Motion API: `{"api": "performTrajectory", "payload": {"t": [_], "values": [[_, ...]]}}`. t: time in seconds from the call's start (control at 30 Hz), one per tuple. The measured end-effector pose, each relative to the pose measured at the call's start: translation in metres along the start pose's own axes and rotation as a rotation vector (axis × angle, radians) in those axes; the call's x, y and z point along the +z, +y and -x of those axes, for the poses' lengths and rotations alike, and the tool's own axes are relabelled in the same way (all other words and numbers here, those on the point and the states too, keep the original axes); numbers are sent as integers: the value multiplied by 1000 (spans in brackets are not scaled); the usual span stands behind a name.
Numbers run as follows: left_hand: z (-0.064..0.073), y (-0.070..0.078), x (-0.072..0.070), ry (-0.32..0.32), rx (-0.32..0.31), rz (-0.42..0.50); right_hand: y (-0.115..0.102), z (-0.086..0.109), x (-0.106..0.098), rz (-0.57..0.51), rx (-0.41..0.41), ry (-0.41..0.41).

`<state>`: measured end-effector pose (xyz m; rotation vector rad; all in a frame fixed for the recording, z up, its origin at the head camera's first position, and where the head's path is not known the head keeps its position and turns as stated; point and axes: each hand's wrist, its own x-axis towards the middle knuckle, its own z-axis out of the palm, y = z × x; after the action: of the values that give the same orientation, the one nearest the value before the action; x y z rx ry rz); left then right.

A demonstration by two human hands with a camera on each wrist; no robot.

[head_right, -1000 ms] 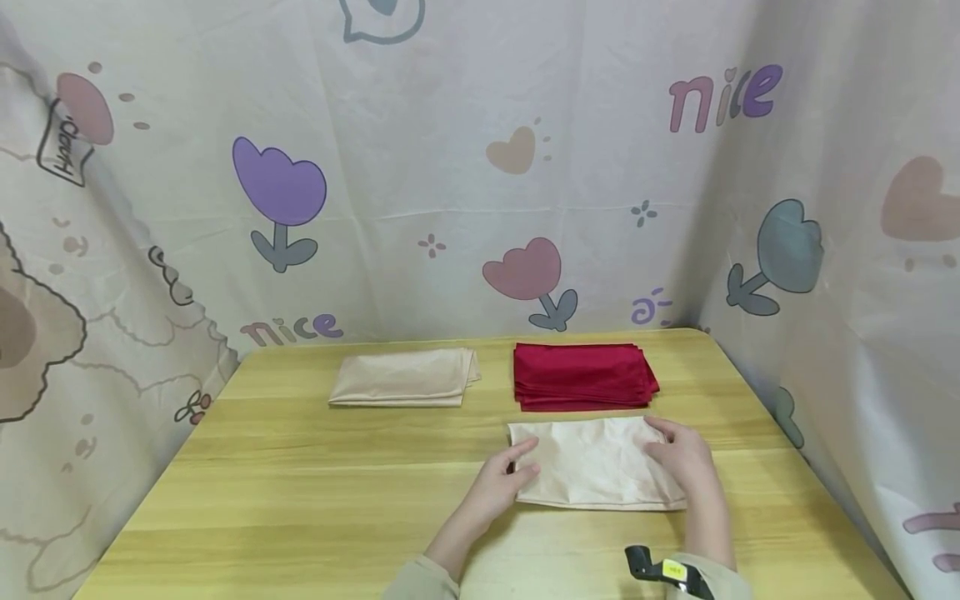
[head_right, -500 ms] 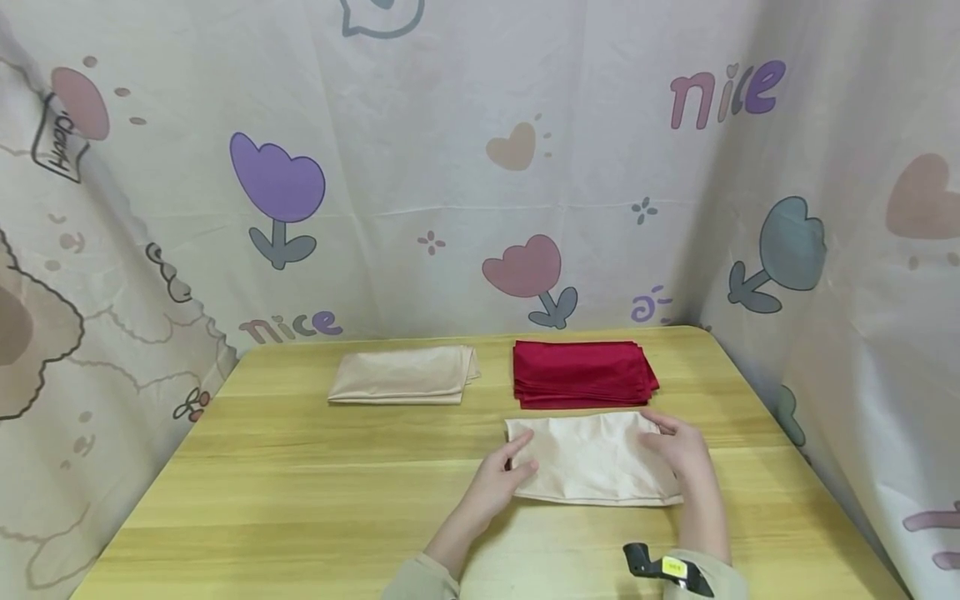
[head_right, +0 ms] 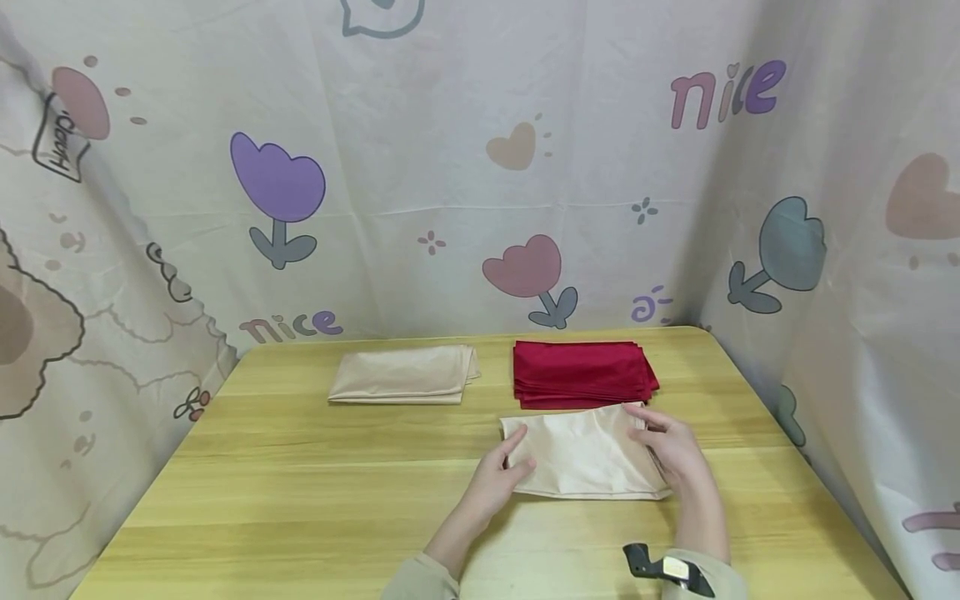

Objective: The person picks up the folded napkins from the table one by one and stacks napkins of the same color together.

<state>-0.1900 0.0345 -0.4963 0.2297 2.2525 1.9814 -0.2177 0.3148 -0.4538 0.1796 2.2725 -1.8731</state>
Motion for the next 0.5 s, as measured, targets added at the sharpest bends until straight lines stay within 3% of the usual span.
{"api": "performTrajectory", "payload": {"t": [0.33, 0.5], "values": [[1, 0, -1, 12, -1, -5, 6, 1, 7, 310, -101, -15], [-1, 0, -1, 46, 26, -30, 10, 1, 9, 375, -146, -6]]}}
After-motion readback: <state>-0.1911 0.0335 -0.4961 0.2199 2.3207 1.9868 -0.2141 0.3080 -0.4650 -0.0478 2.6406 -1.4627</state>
